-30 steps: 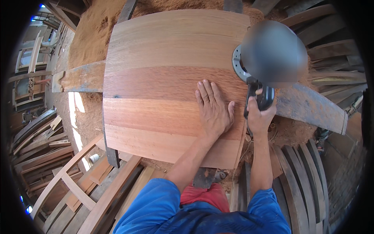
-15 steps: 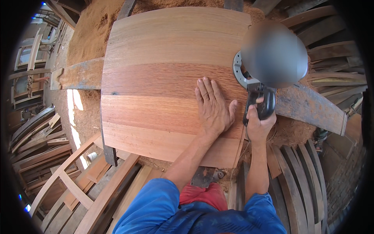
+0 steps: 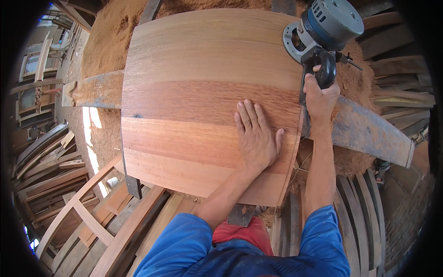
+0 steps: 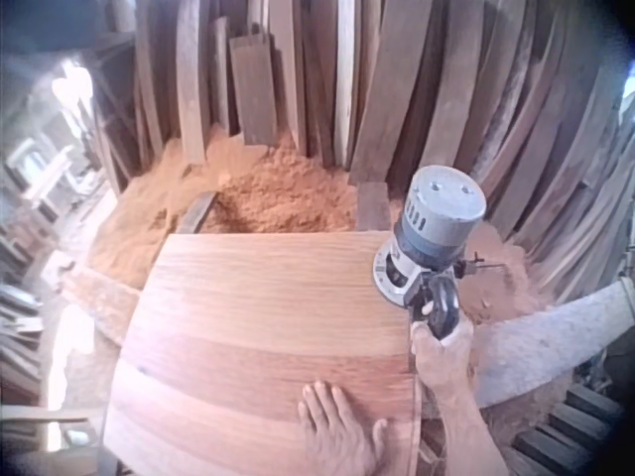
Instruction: The person uses a handheld electric router to shape the edges of a rectangular wooden board. They guide the tool along the perimeter, flip the board to work on different sides, and inspect the edges between passes.
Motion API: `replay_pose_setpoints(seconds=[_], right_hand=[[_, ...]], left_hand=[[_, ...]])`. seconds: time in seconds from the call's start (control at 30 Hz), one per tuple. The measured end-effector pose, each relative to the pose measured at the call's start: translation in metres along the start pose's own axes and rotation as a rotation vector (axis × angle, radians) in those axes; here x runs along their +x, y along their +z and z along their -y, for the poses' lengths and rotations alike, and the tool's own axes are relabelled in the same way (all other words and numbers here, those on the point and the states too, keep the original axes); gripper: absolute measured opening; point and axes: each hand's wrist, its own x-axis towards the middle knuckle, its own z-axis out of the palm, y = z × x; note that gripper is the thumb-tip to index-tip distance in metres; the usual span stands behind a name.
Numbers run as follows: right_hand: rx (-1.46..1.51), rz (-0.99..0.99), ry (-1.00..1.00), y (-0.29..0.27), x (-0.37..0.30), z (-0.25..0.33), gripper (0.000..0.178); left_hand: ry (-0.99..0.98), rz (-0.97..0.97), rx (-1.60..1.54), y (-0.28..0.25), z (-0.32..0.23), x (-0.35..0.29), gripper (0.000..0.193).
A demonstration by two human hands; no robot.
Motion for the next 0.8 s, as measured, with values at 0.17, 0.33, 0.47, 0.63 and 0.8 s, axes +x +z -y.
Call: replay_pose_setpoints(seconds=[0.17, 0.33, 0.47, 0.63, 0.8], right_hand=[[0.034, -0.008, -0.036, 0.006, 0.028, -0.005, 0.013], [0.006, -0.007, -0.028, 0.011, 0.035, -0.008, 0.014], [-0.019, 0.005, -0.045, 0.013, 0.041, -0.002, 0.014], [0.026, 0.006, -0.033, 0.014, 0.05, -0.005, 0.012], [0.04, -0.001, -0.044, 0.015, 0.052, -0.009, 0.011]], left_hand=[[-0.007, 0.033, -0.009, -0.001, 0.0, 0.002, 0.096], [-0.006, 0.036, -0.023, 0.0, 0.002, 0.002, 0.097], [-0.01, 0.049, -0.038, -0.001, 0.001, 0.002, 0.097], [0.002, 0.039, -0.025, 0.0, 0.001, 0.0, 0.096], [0.003, 0.03, -0.035, 0.002, 0.001, -0.001, 0.095]])
